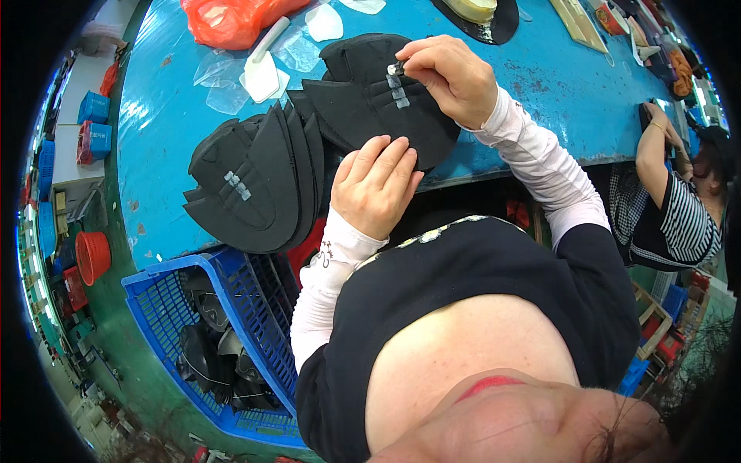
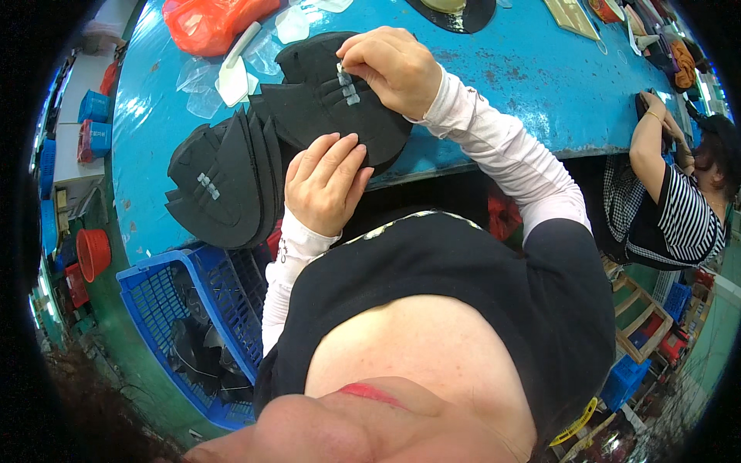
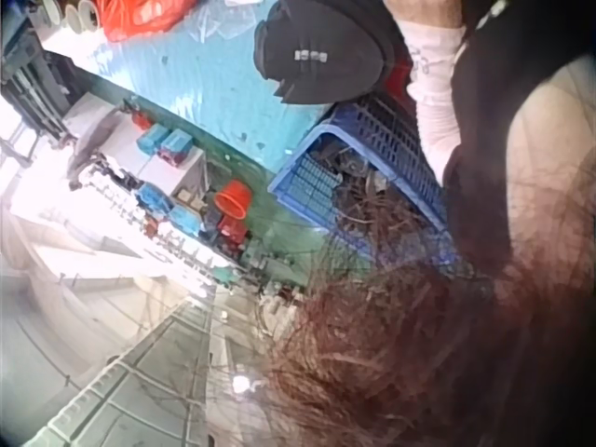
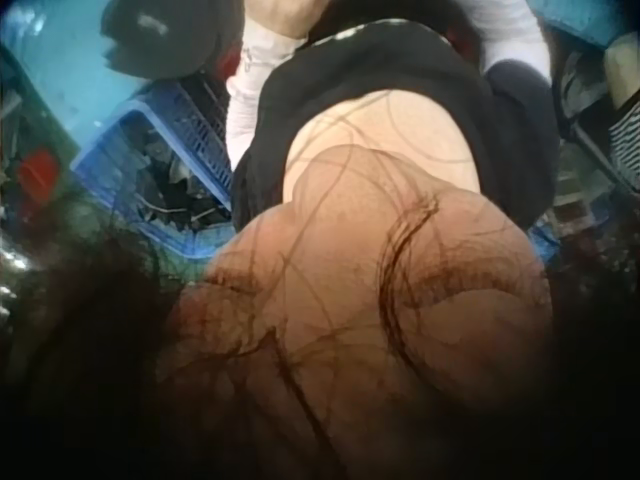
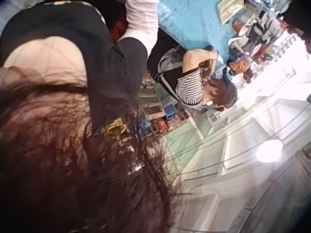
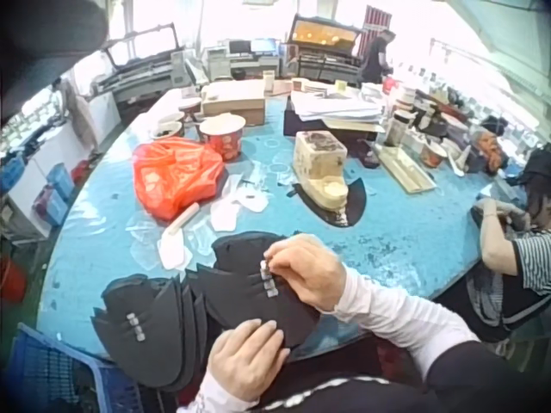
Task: The person takes a bundle of shoe parts from a basket, removes the rubber band, and uses an applicator to glue small white tabs onto each shoe part.
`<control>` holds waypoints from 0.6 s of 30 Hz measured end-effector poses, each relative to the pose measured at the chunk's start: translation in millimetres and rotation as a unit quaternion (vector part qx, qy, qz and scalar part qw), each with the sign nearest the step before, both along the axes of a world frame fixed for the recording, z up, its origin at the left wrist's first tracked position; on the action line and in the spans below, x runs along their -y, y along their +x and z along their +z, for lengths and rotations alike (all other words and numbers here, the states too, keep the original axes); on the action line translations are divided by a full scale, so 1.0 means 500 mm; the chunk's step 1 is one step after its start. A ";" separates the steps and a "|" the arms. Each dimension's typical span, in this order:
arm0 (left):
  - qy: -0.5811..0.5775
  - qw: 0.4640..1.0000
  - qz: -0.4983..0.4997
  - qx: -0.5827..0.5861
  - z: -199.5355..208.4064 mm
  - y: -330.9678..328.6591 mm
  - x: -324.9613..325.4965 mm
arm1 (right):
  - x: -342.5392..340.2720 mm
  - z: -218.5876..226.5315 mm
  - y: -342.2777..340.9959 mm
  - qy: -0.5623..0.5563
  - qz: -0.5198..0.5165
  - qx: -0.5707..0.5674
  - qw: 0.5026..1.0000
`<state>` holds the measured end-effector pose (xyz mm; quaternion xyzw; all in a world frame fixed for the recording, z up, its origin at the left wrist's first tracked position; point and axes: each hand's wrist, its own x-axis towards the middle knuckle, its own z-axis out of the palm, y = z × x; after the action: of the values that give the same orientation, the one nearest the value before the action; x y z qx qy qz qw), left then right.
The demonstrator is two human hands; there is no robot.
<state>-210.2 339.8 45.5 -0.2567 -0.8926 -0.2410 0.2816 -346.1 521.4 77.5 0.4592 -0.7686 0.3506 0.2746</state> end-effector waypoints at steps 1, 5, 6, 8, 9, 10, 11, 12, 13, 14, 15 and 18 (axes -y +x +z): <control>0.000 1.000 0.001 0.001 0.000 0.000 0.000 | 0.001 -0.004 -0.001 -0.002 0.008 -0.008 1.000; 0.002 1.000 -0.003 0.006 0.003 0.000 0.001 | 0.006 -0.017 -0.007 0.007 0.019 -0.019 1.000; 0.001 1.000 -0.001 0.005 0.003 0.000 0.003 | 0.004 -0.014 -0.006 0.007 0.020 -0.018 1.000; -0.001 1.000 -0.002 0.007 0.003 0.001 0.003 | -0.005 -0.003 0.000 0.033 0.048 0.022 0.998; -0.003 1.000 -0.004 0.007 0.002 0.000 0.004 | -0.012 0.006 0.007 0.033 0.048 0.022 0.998; -0.003 1.000 -0.004 0.007 0.003 0.000 0.005 | -0.022 0.017 0.018 0.004 0.049 0.081 0.995; -0.019 1.000 -0.007 0.002 0.005 -0.001 0.006 | -0.032 0.025 0.027 -0.025 0.050 0.140 0.989; -0.034 0.999 -0.012 -0.004 0.009 -0.002 0.005 | -0.039 0.032 0.033 -0.026 0.049 0.140 0.989; -0.035 0.999 -0.013 -0.005 0.011 -0.003 0.005 | -0.047 0.037 0.038 -0.069 0.042 0.143 0.986; -0.047 0.999 -0.017 -0.006 0.014 -0.004 0.005 | -0.056 0.041 0.043 -0.113 0.036 0.147 0.982; -0.059 0.998 -0.022 -0.008 0.017 -0.005 0.006 | -0.071 0.039 0.050 -0.124 0.024 0.183 0.975; -0.047 0.998 -0.040 0.002 0.032 -0.012 0.009 | -0.099 0.031 0.058 -0.188 0.014 0.225 0.956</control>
<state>-216.3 335.1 61.6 -0.3045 -0.8926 -0.2106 0.2572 -317.1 571.0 92.8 0.3195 -0.7241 0.5869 0.1706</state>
